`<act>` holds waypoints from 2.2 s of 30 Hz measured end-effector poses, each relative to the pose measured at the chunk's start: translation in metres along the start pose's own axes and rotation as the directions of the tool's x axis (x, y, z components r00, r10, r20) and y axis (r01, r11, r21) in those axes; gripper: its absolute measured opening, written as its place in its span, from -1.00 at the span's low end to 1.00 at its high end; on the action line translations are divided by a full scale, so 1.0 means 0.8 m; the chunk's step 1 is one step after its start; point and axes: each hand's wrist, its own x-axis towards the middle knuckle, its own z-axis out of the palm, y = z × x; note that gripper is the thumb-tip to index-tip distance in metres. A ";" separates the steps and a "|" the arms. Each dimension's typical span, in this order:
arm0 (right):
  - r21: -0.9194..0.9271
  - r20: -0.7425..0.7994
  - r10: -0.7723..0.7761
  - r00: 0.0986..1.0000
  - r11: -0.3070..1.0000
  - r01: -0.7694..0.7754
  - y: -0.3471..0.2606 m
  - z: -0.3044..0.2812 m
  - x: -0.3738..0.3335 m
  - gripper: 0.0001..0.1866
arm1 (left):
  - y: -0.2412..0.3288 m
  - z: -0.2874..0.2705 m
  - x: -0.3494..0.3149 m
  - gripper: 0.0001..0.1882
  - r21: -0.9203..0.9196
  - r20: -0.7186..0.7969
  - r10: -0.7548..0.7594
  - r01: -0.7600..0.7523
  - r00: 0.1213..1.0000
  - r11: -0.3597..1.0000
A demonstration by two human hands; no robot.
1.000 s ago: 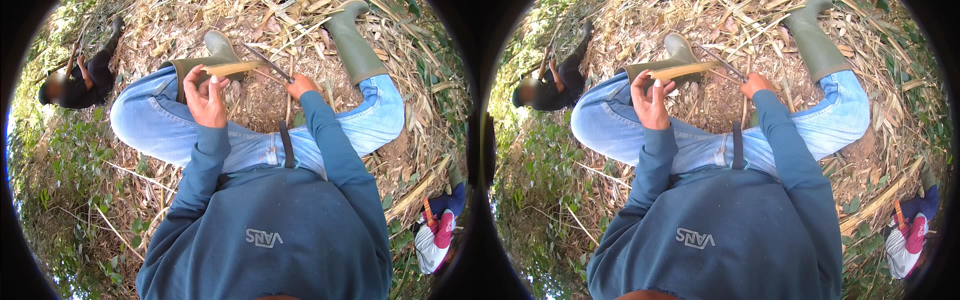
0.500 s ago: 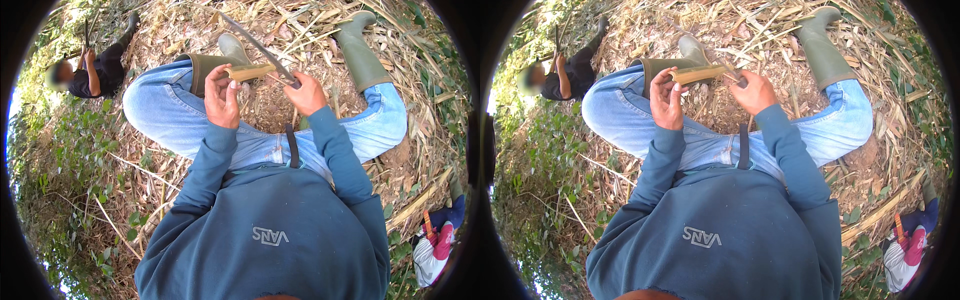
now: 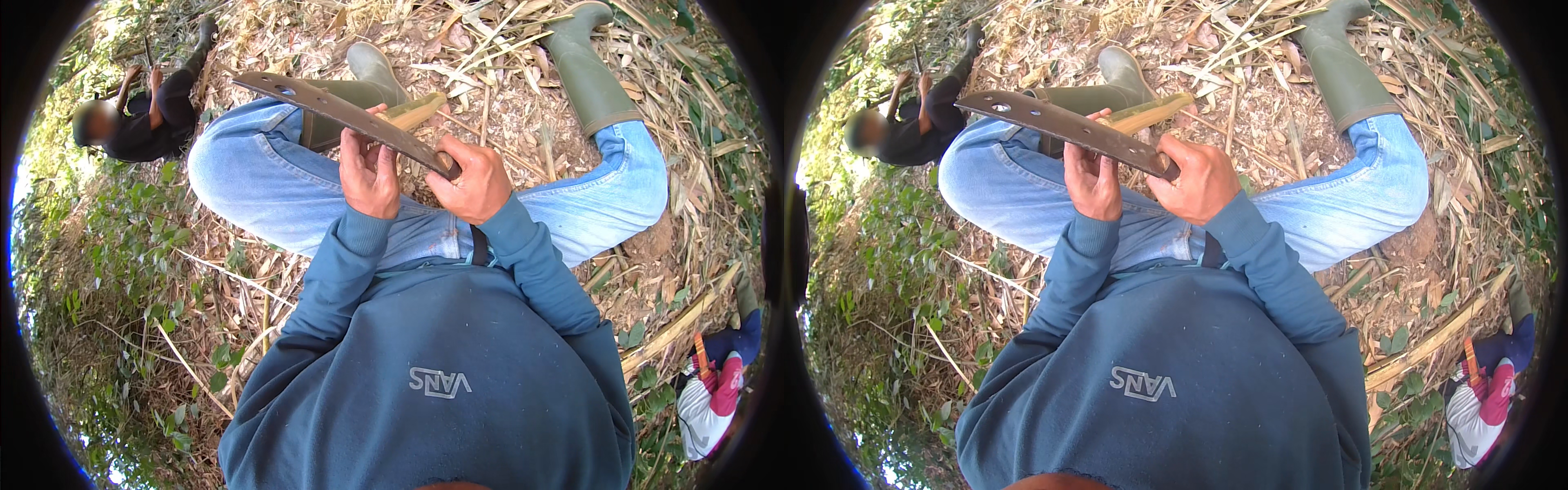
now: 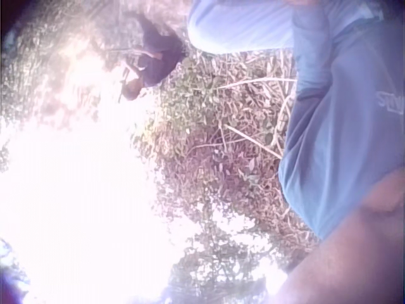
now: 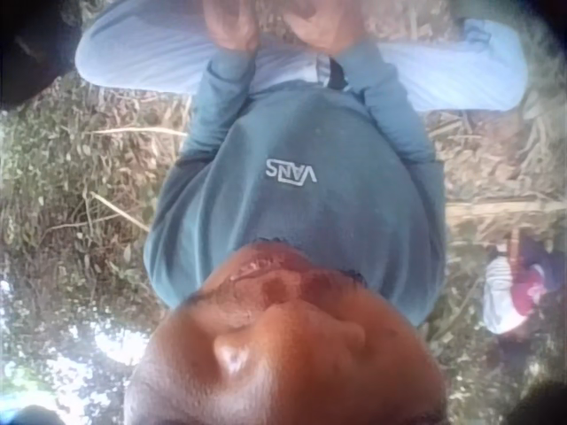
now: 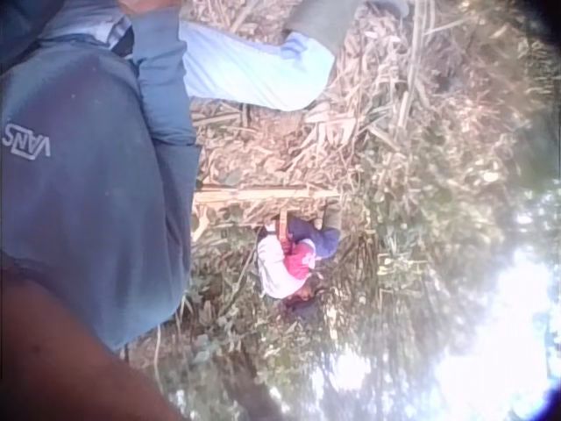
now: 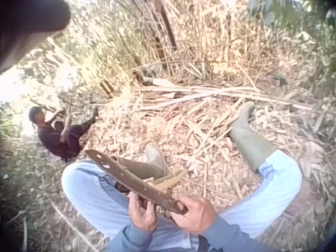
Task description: The person sits on the ground and uses a large knife to scrape and sharpen a wooden stick. They repeatedly draw the blade along the stick's surface to remove shavings and refine its shape.
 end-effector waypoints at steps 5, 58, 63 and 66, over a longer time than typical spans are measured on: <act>-0.001 0.024 -0.008 1.000 1.000 0.008 0.003 -0.003 0.000 -0.78 | 0.002 0.003 -0.002 -0.55 0.020 0.002 0.012 -0.012 1.000 1.000; -0.458 0.081 0.561 0.824 0.755 -0.469 0.157 -0.001 0.021 -0.65 | 0.000 -0.012 0.054 -0.68 -0.085 -0.256 -0.071 0.051 0.964 0.995; -0.527 0.075 0.716 0.694 0.619 -0.582 0.188 -0.008 0.043 -0.59 | -0.006 -0.021 0.053 -0.67 -0.079 -0.278 -0.103 0.084 0.955 0.993; -0.544 0.070 0.752 0.655 0.579 -0.607 0.207 -0.005 0.047 -0.56 | -0.006 -0.026 0.055 -0.67 -0.131 -0.286 -0.131 0.097 0.949 0.987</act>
